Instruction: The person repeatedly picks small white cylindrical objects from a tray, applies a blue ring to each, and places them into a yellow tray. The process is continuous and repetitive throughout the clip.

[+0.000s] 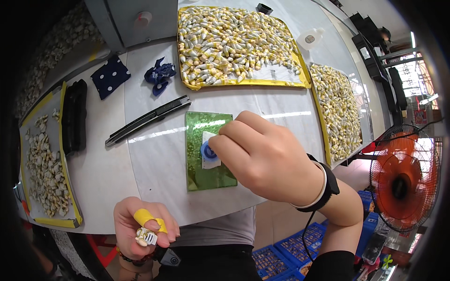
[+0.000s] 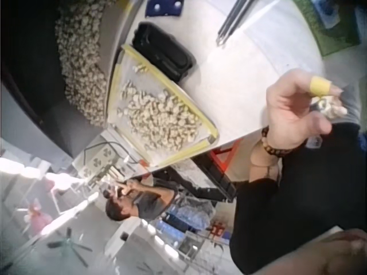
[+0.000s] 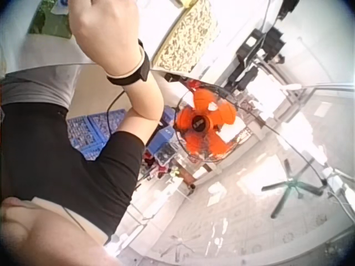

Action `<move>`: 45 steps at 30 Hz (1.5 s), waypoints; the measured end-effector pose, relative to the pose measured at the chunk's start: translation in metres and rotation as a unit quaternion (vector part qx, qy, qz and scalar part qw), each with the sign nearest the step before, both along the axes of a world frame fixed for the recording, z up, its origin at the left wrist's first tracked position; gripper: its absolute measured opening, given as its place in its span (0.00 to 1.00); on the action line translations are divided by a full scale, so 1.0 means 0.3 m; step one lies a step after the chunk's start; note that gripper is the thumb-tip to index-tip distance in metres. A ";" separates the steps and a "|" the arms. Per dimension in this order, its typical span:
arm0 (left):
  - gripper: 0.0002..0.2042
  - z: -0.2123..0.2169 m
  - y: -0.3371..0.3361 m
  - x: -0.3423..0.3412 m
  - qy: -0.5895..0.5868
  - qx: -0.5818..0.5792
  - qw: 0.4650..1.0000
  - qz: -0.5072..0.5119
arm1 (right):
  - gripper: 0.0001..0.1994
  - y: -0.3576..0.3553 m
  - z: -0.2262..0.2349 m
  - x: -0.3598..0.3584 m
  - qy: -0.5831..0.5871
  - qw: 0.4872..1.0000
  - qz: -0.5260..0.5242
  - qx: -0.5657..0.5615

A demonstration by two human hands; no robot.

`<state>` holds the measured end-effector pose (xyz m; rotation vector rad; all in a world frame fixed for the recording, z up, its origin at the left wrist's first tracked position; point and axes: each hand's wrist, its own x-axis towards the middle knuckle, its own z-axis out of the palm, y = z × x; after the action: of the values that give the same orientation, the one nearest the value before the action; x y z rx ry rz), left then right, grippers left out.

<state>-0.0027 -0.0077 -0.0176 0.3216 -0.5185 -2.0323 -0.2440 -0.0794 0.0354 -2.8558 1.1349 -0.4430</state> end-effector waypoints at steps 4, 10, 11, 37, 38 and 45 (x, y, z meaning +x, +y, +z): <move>0.21 -0.007 0.002 -0.002 0.003 -0.005 1.000 0.008 | 0.13 0.003 -0.005 0.014 -0.011 1.000 0.011 0.017; 0.21 -0.013 0.000 -0.001 0.007 -0.019 1.000 0.018 | 0.12 0.015 0.011 0.006 -0.029 0.997 0.026 0.072; 0.21 -0.016 0.000 -0.001 0.006 -0.026 0.999 0.022 | 0.12 0.017 0.019 0.002 -0.024 0.996 0.024 0.077; 0.17 -0.003 0.008 -0.036 -0.236 -0.336 0.900 0.147 | 0.06 0.175 0.044 0.079 -0.441 0.866 0.053 0.230; 0.17 0.002 0.011 -0.041 -0.244 -0.334 0.898 0.149 | 0.06 0.177 0.042 0.079 -0.439 0.867 0.059 0.230; 0.18 0.016 0.002 -0.042 -0.269 -0.360 0.882 0.138 | 0.08 0.188 0.031 0.090 -0.415 0.873 0.074 0.243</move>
<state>-0.0153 -0.0071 -0.0128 0.4645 -1.4338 -1.3278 -0.2171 -0.0231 0.0446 -1.9376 0.7025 -1.0517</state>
